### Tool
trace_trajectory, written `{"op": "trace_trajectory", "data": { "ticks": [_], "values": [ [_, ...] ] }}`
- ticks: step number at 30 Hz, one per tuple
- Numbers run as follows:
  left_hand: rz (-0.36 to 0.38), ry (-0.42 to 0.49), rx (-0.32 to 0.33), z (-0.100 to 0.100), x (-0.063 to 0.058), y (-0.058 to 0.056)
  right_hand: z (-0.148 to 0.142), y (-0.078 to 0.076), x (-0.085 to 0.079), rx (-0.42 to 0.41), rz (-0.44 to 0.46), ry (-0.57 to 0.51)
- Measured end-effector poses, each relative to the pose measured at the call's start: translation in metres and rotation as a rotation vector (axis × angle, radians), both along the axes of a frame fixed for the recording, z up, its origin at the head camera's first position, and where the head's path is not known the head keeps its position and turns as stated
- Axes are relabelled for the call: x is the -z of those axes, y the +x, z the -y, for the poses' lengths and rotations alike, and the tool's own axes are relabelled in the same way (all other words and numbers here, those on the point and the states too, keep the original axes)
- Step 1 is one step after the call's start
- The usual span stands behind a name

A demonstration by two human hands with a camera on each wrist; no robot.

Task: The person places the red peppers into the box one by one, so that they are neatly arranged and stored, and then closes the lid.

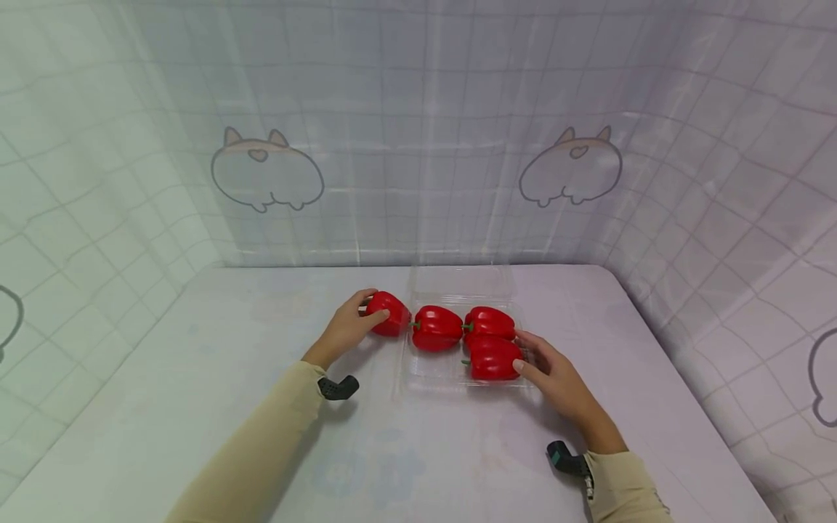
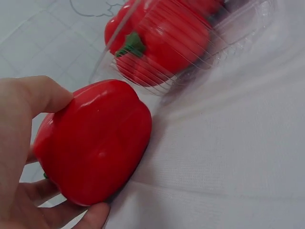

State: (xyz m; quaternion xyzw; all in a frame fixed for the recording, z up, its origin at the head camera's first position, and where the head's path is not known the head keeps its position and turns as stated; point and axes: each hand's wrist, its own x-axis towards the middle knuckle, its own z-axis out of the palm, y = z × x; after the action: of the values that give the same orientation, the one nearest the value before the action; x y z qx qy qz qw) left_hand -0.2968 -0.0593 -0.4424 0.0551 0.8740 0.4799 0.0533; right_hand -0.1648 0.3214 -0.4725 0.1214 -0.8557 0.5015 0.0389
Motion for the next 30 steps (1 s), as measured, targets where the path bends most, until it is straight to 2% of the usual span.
{"op": "trace_trajectory", "data": {
  "ticks": [5, 10, 15, 22, 30],
  "values": [
    [-0.007, 0.073, -0.061, 0.005, 0.0, 0.003, 0.0, 0.001, 0.002, -0.001, 0.017, -0.004],
    [-0.047, 0.183, -0.081, 0.01, -0.002, 0.008, 0.0, 0.001, 0.0, 0.001, 0.013, -0.001],
    [-0.069, 0.248, -0.069, 0.012, -0.005, 0.014, 0.0, 0.0, -0.001, -0.004, 0.003, 0.004],
    [-0.131, 0.315, 0.004, 0.011, -0.012, 0.024, -0.002, 0.0, 0.0, -0.014, -0.008, -0.009],
    [-0.163, 0.371, 0.022, 0.005, -0.017, 0.035, -0.002, -0.001, 0.001, -0.015, -0.014, -0.002]
  ]
}}
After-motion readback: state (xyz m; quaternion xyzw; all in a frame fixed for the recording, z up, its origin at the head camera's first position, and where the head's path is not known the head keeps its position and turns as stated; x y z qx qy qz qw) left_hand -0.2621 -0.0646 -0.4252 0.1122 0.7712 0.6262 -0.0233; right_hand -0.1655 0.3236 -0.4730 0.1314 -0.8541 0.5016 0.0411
